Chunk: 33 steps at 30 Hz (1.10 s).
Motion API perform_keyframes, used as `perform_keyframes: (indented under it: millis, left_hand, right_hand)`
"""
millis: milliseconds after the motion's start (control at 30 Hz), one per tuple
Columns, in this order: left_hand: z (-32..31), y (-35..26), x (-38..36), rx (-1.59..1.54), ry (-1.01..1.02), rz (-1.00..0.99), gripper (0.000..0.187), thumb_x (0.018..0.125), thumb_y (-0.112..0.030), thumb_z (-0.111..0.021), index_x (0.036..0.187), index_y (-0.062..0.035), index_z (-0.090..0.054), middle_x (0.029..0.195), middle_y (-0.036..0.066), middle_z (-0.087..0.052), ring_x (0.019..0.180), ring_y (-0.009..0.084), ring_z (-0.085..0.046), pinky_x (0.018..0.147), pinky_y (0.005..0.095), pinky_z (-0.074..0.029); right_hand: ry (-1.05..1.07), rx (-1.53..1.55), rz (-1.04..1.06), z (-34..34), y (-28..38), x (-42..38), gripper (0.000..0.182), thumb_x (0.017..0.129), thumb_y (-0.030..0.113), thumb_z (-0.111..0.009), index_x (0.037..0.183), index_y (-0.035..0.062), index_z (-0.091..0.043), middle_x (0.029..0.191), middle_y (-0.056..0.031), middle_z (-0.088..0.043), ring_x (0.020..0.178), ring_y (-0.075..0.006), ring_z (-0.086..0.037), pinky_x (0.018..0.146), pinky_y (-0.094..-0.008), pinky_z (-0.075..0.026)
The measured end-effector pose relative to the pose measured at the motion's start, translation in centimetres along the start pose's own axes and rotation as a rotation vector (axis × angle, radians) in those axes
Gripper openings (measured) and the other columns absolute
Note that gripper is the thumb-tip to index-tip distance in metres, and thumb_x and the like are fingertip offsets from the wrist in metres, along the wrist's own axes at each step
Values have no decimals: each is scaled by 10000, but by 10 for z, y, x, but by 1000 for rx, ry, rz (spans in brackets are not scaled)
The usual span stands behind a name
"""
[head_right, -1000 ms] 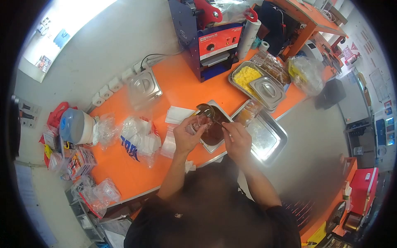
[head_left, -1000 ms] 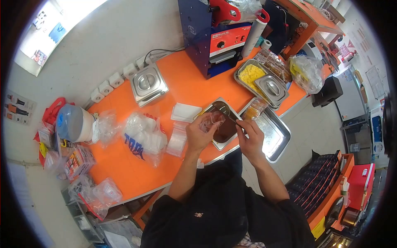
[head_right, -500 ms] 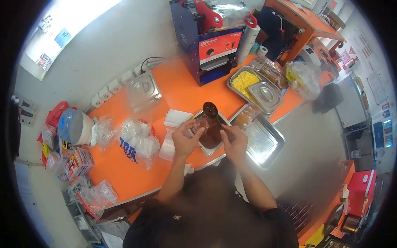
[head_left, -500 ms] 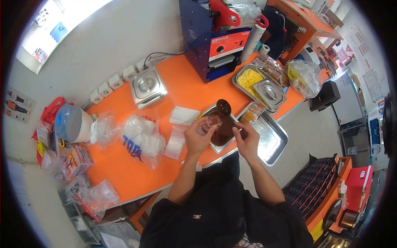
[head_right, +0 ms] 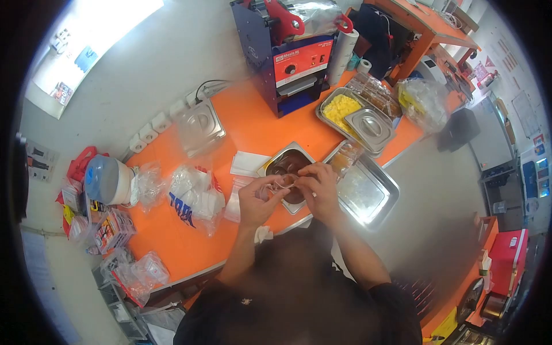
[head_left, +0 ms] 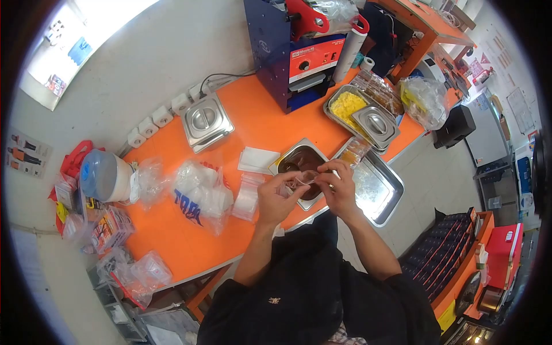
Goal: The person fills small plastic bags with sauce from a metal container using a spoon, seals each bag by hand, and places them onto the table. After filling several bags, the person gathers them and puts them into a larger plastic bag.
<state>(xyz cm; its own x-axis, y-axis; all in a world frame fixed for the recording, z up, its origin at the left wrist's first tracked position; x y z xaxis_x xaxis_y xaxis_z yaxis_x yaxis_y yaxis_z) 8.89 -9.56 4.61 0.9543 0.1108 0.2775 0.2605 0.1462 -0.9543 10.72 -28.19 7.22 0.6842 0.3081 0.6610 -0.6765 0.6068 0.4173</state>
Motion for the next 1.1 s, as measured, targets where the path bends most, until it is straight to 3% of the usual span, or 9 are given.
perform_keyframes:
  millis: [100,167,267,367,667,800,867,1000,1100]
  left_hand:
    - [8,-7,-3,-177,111,53,265,822,-24,-810,1064,31,-717,950,99,-740,849,125,-694,731,259,-549]
    - [9,-11,-3,-352,120,160,149,867,-16,-771,996,43,-724,911,83,-728,768,89,-664,653,225,-513]
    - [3,-12,-4,-498,101,208,125,891,-48,-762,964,44,-721,867,74,-716,693,68,-626,597,201,-470]
    - [7,-11,-9,-391,155,384,129,907,-62,-745,979,43,-722,823,70,-706,672,84,-625,592,206,-474]
    - [-11,-19,-13,-443,60,227,109,925,-23,-685,995,59,-708,882,65,-708,778,92,-646,695,234,-515]
    - [-16,-23,-13,-447,46,258,90,930,-15,-671,982,53,-701,918,63,-707,820,85,-640,712,229,-504]
    - [-18,-31,-9,-449,52,148,72,927,-51,-694,966,8,-706,724,-7,-644,594,3,-526,498,179,-358]
    - [-18,-16,-14,-391,148,240,62,929,-38,-683,955,13,-706,774,6,-652,643,13,-552,529,183,-390]
    - [-23,-9,-18,-352,118,157,70,940,-38,-670,950,23,-702,843,24,-664,692,31,-577,572,187,-427]
  right_hand:
    - [9,259,-101,1,2,-6,232,801,-90,-715,980,44,-653,1037,-122,-587,954,-267,-605,863,-360,-473]
    - [-90,600,-357,2,10,-8,269,844,-59,-706,1084,44,-641,951,-97,-640,934,-209,-614,852,-334,-466]
    - [-83,793,-443,9,19,-7,377,885,-66,-652,1237,28,-553,933,-65,-614,920,-150,-596,843,-302,-463]
    - [-22,787,-494,16,25,0,471,892,-56,-628,1329,22,-471,905,-41,-588,903,-128,-578,842,-303,-464]
    - [5,841,-591,18,21,0,538,873,-49,-637,1376,20,-459,905,-36,-592,891,-128,-583,857,-314,-468]
    - [46,854,-640,16,23,-3,578,876,-45,-640,1411,14,-430,909,-38,-599,897,-136,-593,868,-312,-475]
    - [73,872,-723,17,22,-6,605,878,-44,-640,1432,9,-403,912,-44,-609,903,-137,-595,891,-309,-475]
    - [109,822,-735,15,23,-8,626,877,-39,-650,1444,7,-387,904,-52,-621,896,-136,-608,877,-305,-487]
    - [135,817,-713,13,24,-7,643,870,-44,-661,1448,8,-385,883,-52,-625,881,-132,-626,858,-305,-502]
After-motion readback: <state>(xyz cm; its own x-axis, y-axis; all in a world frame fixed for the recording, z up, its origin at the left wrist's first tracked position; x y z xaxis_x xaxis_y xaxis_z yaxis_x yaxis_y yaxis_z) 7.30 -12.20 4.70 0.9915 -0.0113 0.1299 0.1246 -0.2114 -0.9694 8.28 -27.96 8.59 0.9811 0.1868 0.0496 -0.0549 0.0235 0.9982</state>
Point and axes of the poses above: each hand's wrist, its own x-axis towards the middle knuckle, its own z-axis out of the back of the hand, y = z × x, the point moved 1 cm from there along x, towards the middle knuckle
